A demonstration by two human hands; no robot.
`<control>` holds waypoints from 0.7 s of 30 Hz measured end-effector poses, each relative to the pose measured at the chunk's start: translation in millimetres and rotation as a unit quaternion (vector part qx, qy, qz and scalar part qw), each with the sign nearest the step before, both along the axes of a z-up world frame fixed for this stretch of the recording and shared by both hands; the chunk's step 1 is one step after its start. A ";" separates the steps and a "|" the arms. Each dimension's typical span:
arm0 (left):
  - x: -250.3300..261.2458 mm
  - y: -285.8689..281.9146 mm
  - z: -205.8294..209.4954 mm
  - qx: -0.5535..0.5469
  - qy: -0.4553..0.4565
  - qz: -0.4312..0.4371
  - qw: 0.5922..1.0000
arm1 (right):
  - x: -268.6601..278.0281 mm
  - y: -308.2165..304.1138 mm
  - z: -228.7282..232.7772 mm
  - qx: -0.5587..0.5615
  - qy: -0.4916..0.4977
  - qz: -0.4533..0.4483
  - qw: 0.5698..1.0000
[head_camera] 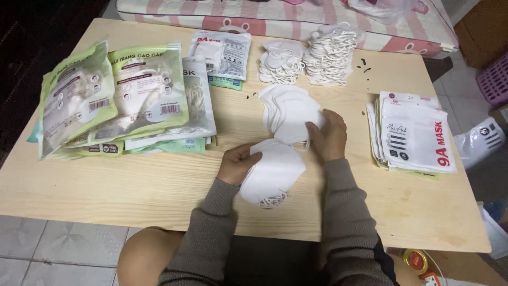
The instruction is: Packaging individual face masks into plastic bags by folding and inserting them manually
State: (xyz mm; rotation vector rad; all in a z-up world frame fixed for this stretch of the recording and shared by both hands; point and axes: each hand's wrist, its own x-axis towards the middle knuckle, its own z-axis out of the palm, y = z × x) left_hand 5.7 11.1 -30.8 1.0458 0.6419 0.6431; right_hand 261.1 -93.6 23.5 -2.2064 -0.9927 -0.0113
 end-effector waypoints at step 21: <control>3.8 0.0 -9.4 0.033 -0.028 0.005 0.999 | 7.4 5.7 7.0 -0.024 0.085 -0.034 0.996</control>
